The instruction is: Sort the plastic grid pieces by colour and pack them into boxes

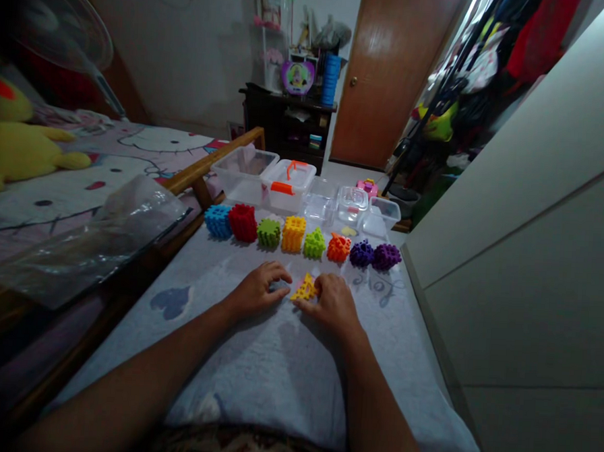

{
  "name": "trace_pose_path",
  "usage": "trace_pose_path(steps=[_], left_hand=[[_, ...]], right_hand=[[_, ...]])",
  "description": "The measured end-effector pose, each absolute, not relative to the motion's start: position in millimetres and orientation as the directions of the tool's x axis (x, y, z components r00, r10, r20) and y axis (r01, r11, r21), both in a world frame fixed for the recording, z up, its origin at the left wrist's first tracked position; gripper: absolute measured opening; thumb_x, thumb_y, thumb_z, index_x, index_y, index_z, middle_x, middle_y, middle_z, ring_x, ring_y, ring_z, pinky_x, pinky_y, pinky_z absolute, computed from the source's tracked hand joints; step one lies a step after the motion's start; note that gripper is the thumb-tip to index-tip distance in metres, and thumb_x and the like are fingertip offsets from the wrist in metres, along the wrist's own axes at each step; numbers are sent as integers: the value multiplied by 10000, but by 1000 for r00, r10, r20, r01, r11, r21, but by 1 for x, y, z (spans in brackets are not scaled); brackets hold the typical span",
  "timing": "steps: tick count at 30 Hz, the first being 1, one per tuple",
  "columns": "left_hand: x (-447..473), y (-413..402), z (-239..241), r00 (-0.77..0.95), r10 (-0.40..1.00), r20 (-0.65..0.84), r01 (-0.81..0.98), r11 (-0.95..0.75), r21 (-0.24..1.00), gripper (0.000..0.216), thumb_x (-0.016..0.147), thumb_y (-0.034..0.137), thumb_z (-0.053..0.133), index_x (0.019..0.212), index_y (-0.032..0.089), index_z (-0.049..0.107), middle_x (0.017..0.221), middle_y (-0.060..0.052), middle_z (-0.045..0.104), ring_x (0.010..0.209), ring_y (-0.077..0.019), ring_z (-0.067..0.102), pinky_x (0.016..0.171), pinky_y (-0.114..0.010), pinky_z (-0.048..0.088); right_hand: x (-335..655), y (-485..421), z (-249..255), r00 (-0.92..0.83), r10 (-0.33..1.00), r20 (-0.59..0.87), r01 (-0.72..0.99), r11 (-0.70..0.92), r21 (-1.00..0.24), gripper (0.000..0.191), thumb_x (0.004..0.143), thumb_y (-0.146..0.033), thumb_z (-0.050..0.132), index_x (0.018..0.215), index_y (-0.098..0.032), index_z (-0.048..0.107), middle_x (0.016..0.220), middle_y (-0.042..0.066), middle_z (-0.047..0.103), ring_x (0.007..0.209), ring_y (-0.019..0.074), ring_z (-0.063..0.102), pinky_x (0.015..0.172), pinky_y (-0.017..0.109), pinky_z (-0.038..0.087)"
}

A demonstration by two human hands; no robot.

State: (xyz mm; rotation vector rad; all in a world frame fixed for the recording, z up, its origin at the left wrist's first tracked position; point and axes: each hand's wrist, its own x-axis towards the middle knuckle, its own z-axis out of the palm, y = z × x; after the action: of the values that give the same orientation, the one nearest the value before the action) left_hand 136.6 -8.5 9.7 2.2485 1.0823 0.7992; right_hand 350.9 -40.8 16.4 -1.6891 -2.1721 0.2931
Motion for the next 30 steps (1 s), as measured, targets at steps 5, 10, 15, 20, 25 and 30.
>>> trace_pose_path(steps=[5,10,15,20,25,30], left_hand=[[141,-15,11,586,786,198,580,-578,575,318,709,377,802,936,185,689,930,-57,641,926,-231,580,829,-340,451],[151,-22,13,559,820,125,695,-546,468,329,717,411,788,933,184,688,896,-57,639,863,-232,583,779,-337,437],[154,-24,9,529,834,156,715,-537,448,126,829,306,661,864,188,690,825,-45,626,788,-197,575,722,-302,421],[155,-23,9,521,839,156,722,-531,444,144,850,306,633,878,185,704,835,-56,638,806,-202,585,722,-301,425],[157,-25,12,526,840,135,729,-527,436,143,865,284,618,871,178,715,849,-68,657,830,-211,597,749,-312,433],[158,-26,10,525,840,136,743,-530,409,157,883,283,600,856,175,710,846,-73,659,826,-213,600,760,-320,436]], right_hand=[[354,-38,19,-191,980,47,824,187,-534,79,791,-252,591,798,-178,567,744,18,590,693,154,515,637,266,349],[352,-37,18,-164,986,30,787,149,-599,30,772,-188,559,773,-176,587,701,3,599,640,134,520,608,255,342],[355,-34,16,-150,988,43,764,143,-629,63,766,-173,546,731,-184,598,670,-4,604,621,131,526,604,250,352],[356,-33,14,-110,993,53,791,120,-600,90,774,-191,555,790,-168,641,687,11,616,625,140,534,605,257,351],[356,-32,13,-103,993,63,797,120,-592,139,768,-179,538,801,-163,672,701,26,638,638,148,547,622,266,369],[360,-28,10,-34,993,110,716,101,-690,155,785,-192,514,778,-165,666,743,38,669,689,158,591,667,271,418]])
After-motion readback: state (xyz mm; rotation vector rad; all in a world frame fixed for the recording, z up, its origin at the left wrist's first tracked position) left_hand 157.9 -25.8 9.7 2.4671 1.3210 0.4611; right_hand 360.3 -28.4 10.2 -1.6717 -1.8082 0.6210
